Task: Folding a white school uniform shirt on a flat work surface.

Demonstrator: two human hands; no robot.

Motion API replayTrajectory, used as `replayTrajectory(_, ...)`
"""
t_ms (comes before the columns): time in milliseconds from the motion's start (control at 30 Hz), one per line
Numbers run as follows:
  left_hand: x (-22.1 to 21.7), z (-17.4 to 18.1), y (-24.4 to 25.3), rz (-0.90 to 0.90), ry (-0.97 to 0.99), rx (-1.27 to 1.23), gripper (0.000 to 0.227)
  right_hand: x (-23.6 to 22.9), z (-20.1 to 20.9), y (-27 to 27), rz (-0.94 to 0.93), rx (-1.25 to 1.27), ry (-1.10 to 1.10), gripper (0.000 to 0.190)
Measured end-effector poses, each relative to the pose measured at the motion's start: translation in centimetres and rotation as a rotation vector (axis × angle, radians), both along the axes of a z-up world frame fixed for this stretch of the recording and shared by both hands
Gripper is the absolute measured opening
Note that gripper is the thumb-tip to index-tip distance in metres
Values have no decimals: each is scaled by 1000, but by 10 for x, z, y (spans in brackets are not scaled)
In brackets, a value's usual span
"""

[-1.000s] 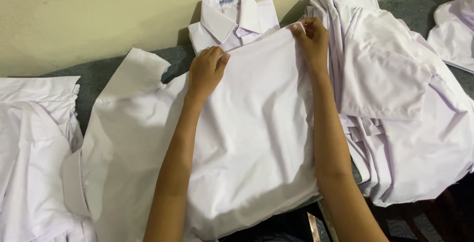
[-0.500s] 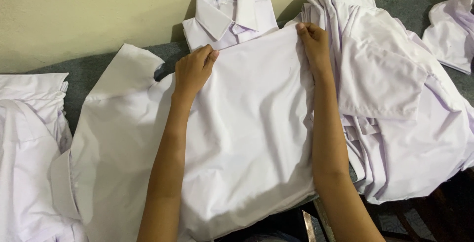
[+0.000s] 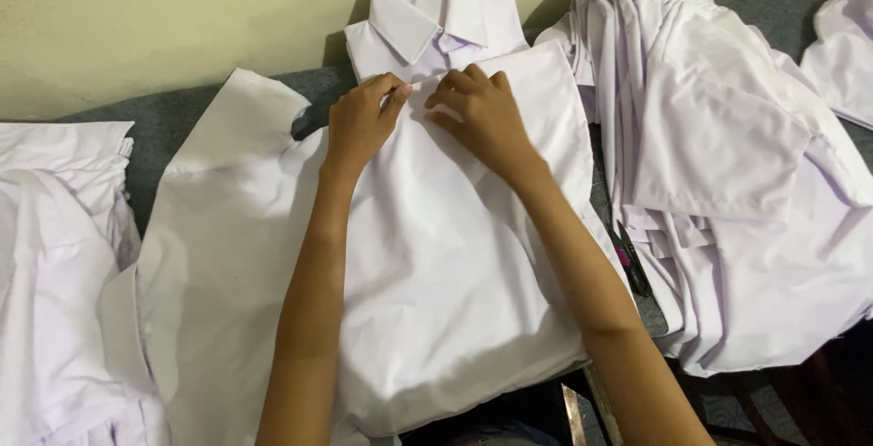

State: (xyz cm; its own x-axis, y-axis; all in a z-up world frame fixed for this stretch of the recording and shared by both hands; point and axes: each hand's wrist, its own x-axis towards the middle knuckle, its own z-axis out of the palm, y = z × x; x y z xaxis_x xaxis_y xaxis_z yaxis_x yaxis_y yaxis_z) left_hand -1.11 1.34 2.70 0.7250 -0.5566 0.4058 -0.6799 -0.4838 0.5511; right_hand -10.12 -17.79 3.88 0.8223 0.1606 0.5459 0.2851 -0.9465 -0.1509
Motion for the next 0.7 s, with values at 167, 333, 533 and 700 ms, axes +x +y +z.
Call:
replayTrajectory(167,-2,4,2,-6,50,-19,36,16,-31,-3,-137,69,25,31)
replayTrajectory(333,-4,8,3,2,56,19,31,18,-35,-3,-221,191,34,20)
replayTrajectory(533,19,-10,15,51,29,4,31,13,-10,-40,-227,533,108,24)
replayTrajectory(700,17,18,47,65,416,281,43,-13,-1,-116,-386,711,239,14)
